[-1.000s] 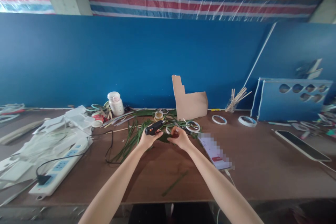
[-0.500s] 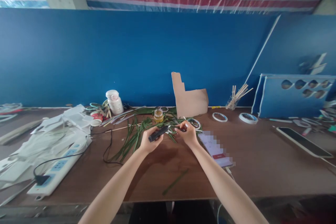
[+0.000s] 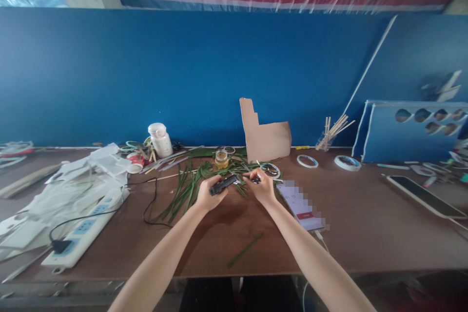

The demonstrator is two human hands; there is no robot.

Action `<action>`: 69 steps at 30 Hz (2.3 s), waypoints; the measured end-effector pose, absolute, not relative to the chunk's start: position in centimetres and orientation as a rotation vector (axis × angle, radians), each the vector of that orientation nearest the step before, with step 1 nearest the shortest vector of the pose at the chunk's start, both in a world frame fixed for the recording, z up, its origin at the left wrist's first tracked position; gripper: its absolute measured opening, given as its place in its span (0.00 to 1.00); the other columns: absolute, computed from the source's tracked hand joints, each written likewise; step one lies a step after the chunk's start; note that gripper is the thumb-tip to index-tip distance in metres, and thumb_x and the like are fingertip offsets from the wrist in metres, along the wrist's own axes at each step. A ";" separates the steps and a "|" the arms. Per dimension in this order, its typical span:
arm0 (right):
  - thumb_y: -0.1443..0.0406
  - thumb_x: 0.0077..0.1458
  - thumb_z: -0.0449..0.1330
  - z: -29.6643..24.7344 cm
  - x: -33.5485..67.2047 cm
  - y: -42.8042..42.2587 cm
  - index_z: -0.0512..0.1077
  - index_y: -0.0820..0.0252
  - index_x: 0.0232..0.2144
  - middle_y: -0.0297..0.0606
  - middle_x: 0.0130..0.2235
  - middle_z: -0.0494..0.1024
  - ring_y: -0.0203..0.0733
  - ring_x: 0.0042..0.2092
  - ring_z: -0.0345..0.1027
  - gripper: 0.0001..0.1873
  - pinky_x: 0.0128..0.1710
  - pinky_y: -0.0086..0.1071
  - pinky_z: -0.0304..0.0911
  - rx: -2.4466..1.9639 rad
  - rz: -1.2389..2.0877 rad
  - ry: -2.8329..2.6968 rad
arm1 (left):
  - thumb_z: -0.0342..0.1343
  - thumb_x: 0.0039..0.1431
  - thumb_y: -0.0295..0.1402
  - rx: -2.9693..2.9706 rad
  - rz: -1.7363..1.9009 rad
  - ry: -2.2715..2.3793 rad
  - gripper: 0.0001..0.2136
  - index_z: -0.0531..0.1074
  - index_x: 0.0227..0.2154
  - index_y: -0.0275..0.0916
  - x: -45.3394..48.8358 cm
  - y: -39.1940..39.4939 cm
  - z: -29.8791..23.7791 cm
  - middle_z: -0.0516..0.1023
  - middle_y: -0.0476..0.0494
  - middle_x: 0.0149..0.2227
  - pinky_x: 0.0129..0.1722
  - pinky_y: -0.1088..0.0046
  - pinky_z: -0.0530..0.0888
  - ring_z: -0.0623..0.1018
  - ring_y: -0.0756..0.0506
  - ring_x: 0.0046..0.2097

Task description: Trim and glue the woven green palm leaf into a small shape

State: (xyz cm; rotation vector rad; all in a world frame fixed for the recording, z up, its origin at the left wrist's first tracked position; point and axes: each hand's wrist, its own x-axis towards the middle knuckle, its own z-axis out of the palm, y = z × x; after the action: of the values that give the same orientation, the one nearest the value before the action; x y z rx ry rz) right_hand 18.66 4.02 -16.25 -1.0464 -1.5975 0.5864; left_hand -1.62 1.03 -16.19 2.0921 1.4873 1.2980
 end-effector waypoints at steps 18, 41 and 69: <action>0.64 0.49 0.59 -16.2 18.7 3.6 0.64 0.55 0.22 0.34 0.35 0.79 0.43 0.38 0.72 0.07 0.39 0.33 0.63 -1.081 0.452 -1.727 | 0.56 0.44 0.28 2.088 1.319 1.462 0.02 0.68 0.21 0.37 -1.8 1.1 -16.0 0.66 0.52 0.19 0.23 0.78 0.59 0.66 0.52 0.23; 0.67 0.50 0.56 -16.4 18.7 3.6 0.66 0.54 0.22 0.33 0.37 0.79 0.42 0.39 0.72 0.07 0.40 0.33 0.63 -1.064 0.307 -1.808 | 0.55 0.45 0.30 2.039 1.301 1.483 0.05 0.65 0.19 0.37 -1.7 0.9 -15.7 0.66 0.51 0.19 0.23 0.78 0.60 0.66 0.52 0.22; 0.68 0.55 0.55 -16.8 18.8 4.1 0.70 0.56 0.25 0.37 0.36 0.80 0.41 0.38 0.74 0.08 0.40 0.33 0.67 -0.840 0.011 -1.877 | 0.55 0.45 0.29 2.100 1.233 1.488 0.06 0.64 0.18 0.38 -1.6 0.7 -15.4 0.66 0.52 0.19 0.24 0.78 0.60 0.67 0.52 0.23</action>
State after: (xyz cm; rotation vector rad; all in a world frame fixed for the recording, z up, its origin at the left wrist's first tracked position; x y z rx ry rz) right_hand 18.83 4.06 -16.78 -0.8397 -1.8767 0.0108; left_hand -1.65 0.71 -15.43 2.1000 1.4883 1.2329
